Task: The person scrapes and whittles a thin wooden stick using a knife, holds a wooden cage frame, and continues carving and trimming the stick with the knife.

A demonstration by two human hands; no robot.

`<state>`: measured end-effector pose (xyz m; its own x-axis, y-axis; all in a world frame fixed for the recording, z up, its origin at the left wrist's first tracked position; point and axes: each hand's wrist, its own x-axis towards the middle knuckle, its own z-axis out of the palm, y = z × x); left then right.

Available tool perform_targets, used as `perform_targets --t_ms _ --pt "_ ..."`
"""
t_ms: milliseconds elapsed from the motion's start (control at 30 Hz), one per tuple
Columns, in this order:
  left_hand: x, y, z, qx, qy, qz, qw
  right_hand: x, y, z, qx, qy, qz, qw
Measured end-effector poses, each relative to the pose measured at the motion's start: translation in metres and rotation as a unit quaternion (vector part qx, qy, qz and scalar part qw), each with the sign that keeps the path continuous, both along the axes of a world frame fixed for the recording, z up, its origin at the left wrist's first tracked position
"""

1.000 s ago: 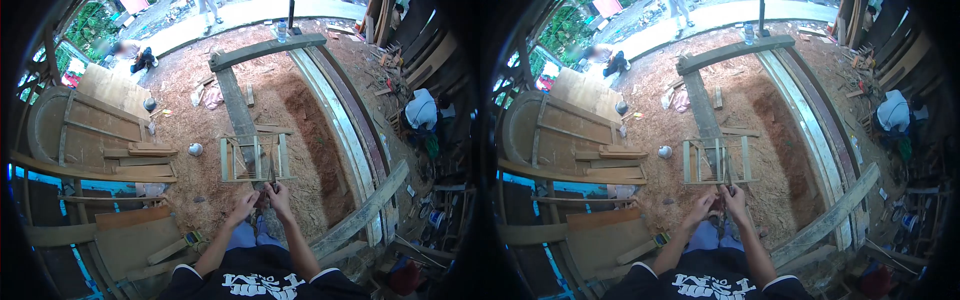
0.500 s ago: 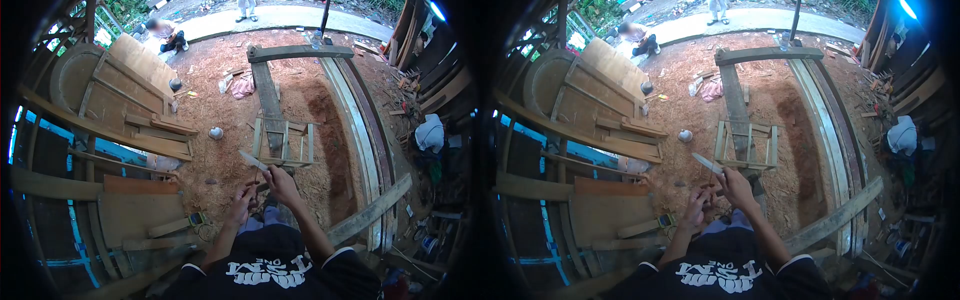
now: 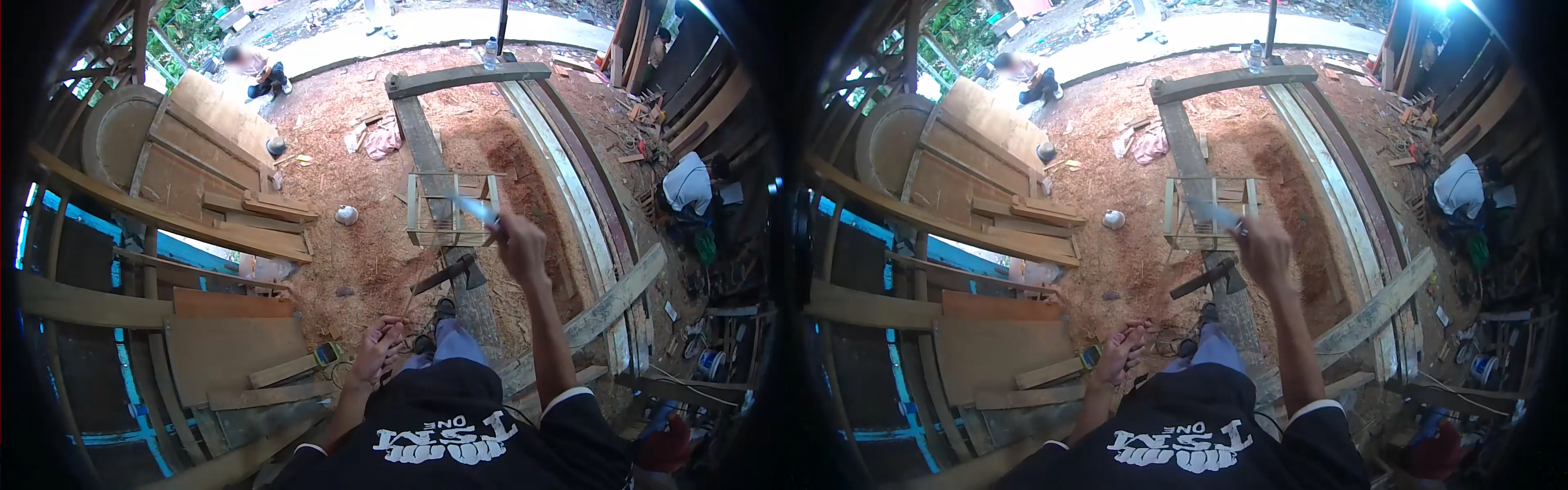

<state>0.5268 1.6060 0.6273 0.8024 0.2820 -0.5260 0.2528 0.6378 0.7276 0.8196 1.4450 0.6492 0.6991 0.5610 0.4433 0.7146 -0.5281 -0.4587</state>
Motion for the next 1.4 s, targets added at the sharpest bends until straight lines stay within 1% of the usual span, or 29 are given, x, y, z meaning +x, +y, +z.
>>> perform_targets --t_ms 67,100,133,167,200,267,300,400,433,467,533,567,667,700,733,800,833,933,967,1067,1100,1200,1267,1300,1400 --pt "0.006 -0.001 0.002 0.009 -0.006 0.031 0.999 -0.037 0.003 0.001 0.001 0.011 0.011 1.000" --pt "0.016 -0.005 0.002 0.018 -0.016 0.053 0.998 -0.053 0.005 -0.012 0.039 0.063 -0.015 0.997" --pt "0.026 -0.007 0.002 0.025 -0.025 0.076 0.996 -0.071 0.006 -0.014 0.062 0.148 -0.042 0.986" --pt "0.033 -0.008 0.002 0.016 -0.057 0.074 0.996 -0.081 0.007 -0.023 0.077 0.214 -0.035 0.973" --pt "0.039 -0.010 0.003 0.048 -0.046 0.068 0.995 -0.091 0.007 -0.027 0.122 0.281 -0.030 0.952" --pt "0.051 -0.017 0.004 0.115 -0.029 0.060 0.991 -0.104 0.013 -0.030 0.211 0.405 -0.016 0.890" --pt "0.054 -0.021 0.005 0.131 -0.030 0.061 0.989 -0.110 0.014 -0.020 0.191 0.411 -0.021 0.891" --pt "0.056 -0.037 0.010 0.176 -0.021 0.054 0.983 -0.125 0.031 -0.013 0.217 0.432 0.002 0.875" --pt "0.053 -0.038 -0.005 0.218 -0.058 0.043 0.973 -0.128 0.036 -0.016 0.231 0.429 -0.019 0.873" --pt "0.049 -0.038 -0.016 0.207 -0.051 0.043 0.976 -0.128 0.039 -0.018 0.241 0.437 -0.016 0.867" --pt "0.044 -0.034 -0.017 0.188 -0.035 0.047 0.980 -0.127 0.048 -0.024 0.260 0.454 -0.003 0.852" --pt "0.042 -0.033 -0.015 0.186 -0.032 0.057 0.980 -0.122 0.051 -0.042 0.253 0.443 0.000 0.860" --pt "0.039 -0.030 -0.012 0.164 -0.039 0.076 0.983 -0.115 0.053 -0.038 0.249 0.388 0.006 0.887" --pt "0.037 -0.030 -0.013 0.148 -0.049 0.076 0.985 -0.110 0.053 -0.035 0.230 0.405 -0.010 0.885" --pt "0.036 -0.029 -0.015 0.130 -0.059 0.075 0.987 -0.106 0.054 -0.031 0.224 0.393 -0.011 0.892" --pt "0.040 -0.026 -0.018 0.155 -0.053 0.044 0.986 -0.101 0.051 -0.024 0.207 0.371 -0.021 0.905" --pt "0.043 -0.025 -0.019 0.167 -0.050 0.028 0.984 -0.097 0.052 -0.029 0.221 0.342 -0.036 0.912" --pt "0.053 -0.014 -0.010 0.113 -0.034 0.020 0.993 -0.072 0.048 -0.042 0.264 0.373 -0.074 0.886" --pt "0.055 -0.010 -0.009 0.066 -0.038 0.027 0.997 -0.063 0.045 -0.042 0.235 0.368 -0.086 0.896" --pt "0.070 0.002 -0.006 0.008 -0.058 0.036 0.998 -0.047 0.041 -0.047 0.231 0.388 -0.066 0.890" --pt "0.077 0.006 -0.006 0.005 -0.051 0.035 0.998 -0.046 0.037 -0.037 0.185 0.368 -0.045 0.910" --pt "0.109 0.014 -0.006 0.010 -0.035 0.039 0.999 -0.044 0.037 -0.017 0.106 0.401 0.010 0.910" --pt "0.124 0.014 -0.001 0.029 -0.002 0.053 0.998 -0.038 0.046 -0.018 0.112 0.360 0.043 0.925" --pt "0.131 0.017 -0.002 0.029 -0.015 0.038 0.999 -0.036 0.050 -0.019 0.118 0.342 0.059 0.930" --pt "0.149 0.021 -0.005 0.027 -0.021 0.068 0.997 -0.022 0.063 -0.018 0.070 0.250 0.124 0.958"
